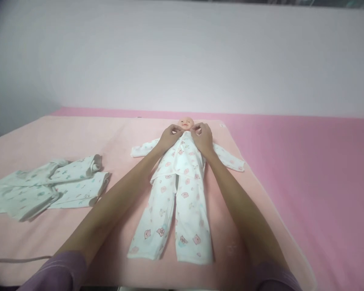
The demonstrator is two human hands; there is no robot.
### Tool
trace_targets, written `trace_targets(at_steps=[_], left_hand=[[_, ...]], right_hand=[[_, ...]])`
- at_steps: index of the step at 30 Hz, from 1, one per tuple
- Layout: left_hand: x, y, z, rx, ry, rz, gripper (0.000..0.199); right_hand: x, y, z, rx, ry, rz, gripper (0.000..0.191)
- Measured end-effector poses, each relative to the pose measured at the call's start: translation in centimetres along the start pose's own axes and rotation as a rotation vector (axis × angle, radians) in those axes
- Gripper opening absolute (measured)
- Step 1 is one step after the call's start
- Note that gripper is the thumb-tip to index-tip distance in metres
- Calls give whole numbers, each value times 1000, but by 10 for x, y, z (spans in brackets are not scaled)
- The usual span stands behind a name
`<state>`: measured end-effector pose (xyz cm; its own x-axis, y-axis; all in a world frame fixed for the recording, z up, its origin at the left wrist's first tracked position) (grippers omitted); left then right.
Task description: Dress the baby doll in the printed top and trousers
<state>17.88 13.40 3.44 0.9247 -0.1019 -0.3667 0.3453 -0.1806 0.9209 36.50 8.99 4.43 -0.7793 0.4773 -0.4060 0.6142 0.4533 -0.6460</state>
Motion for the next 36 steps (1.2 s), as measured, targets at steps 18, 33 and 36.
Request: trace_targets(at_steps=[18,33,36], left_hand=[[6,30,28,242,-292,-576,40],[-30,18,93,398,-211,-605,57],[-26,31,96,464,-218,-581,54]], right_hand=[[-45,-65,125,-146,-318,127,53],[-56,-62,149,-185,-287,40,54],[-56,-58,149,-172,-288,26,54]])
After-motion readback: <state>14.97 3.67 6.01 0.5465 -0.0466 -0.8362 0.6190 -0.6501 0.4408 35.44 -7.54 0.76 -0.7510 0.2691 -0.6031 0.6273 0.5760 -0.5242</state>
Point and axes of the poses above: each hand's wrist, its own z-axis away from the middle knuckle, its own x-axis out of the palm, y = z × x, the point moved 8 cm from there along -z, towards the middle knuckle, and after that the axes turned 9 degrees about -x, right-handed, at the moved point
